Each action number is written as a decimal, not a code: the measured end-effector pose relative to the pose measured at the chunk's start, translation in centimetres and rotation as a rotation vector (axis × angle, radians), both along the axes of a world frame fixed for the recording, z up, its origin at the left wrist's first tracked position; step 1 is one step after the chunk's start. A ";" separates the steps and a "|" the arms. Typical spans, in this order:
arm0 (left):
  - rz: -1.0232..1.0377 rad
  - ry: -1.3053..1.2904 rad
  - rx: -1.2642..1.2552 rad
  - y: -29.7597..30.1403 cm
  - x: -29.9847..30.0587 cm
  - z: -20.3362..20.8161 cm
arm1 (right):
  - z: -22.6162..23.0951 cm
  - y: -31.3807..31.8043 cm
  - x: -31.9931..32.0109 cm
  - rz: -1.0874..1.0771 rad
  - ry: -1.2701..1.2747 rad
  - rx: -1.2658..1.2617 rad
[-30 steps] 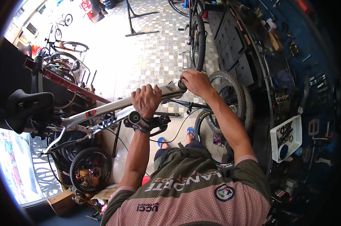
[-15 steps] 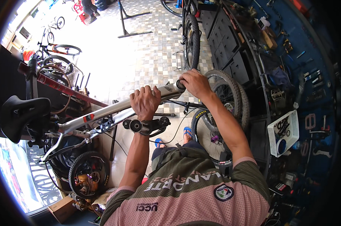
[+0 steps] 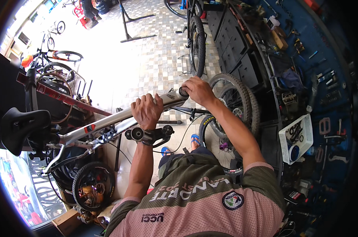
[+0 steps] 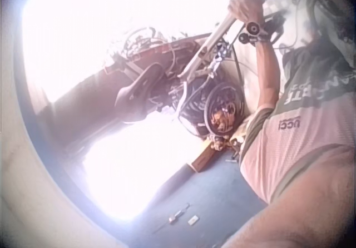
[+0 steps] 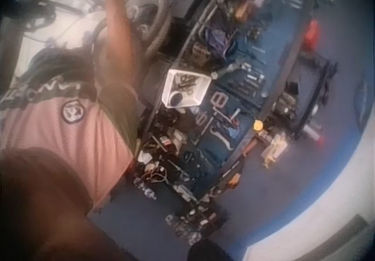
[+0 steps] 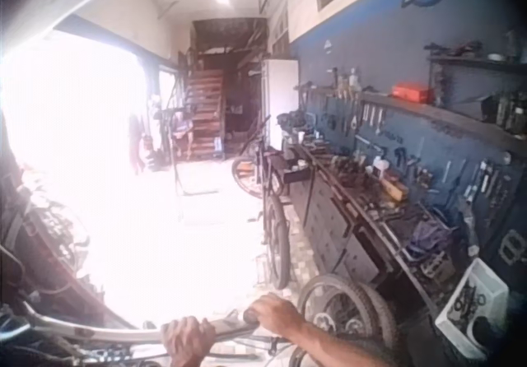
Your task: The person assembles a bicycle by inserting the fork into the frame, wiping the steerer tube, and installing headset components. They handle the headset cup, bearing, and fork, then place parts into a white basket.
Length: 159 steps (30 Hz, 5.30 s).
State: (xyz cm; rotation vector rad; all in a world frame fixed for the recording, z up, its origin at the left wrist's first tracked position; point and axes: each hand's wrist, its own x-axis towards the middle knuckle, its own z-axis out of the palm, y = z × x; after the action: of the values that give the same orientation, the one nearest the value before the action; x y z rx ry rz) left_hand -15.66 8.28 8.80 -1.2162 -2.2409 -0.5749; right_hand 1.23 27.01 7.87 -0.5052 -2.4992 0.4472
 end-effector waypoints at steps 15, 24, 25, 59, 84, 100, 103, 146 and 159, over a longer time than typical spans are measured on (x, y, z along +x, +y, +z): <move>0.022 -0.051 -0.044 -0.2 0.1 0.2 | 3.9 -1.2 1.3 0.065 -0.381 -0.182; 0.019 -0.038 -0.040 -0.2 0.2 0.3 | 4.4 0.9 -0.1 0.206 -0.443 -0.266; 0.021 -0.035 -0.041 -0.2 0.2 0.3 | 4.5 1.2 -0.3 0.221 -0.458 -0.290; 0.030 0.021 0.002 0.4 -0.4 -0.4 | 4.3 2.7 -0.2 0.305 -0.406 -0.316; 0.038 0.014 -0.006 0.4 -0.4 -0.5 | 4.9 2.8 -0.5 0.310 -0.494 -0.220; 0.037 -0.010 -0.026 0.2 -0.3 -0.4 | 5.9 4.3 -2.9 0.434 -0.708 -0.253; 0.039 -0.007 -0.021 0.4 -0.3 -0.2 | 4.9 4.8 -2.5 0.466 -0.622 -0.324; 0.029 -0.079 -0.014 0.7 -0.7 -0.2 | 3.4 -0.2 2.4 0.036 -0.477 -0.245; 0.026 -0.026 -0.040 0.7 -0.2 -0.7 | -2.2 -4.3 10.3 0.008 -0.681 -0.307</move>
State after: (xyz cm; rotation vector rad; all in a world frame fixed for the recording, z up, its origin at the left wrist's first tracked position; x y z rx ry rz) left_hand -15.88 8.93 8.14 -1.2042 -2.2964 -0.5412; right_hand 11.57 22.72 5.67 -0.8886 -3.0922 0.7727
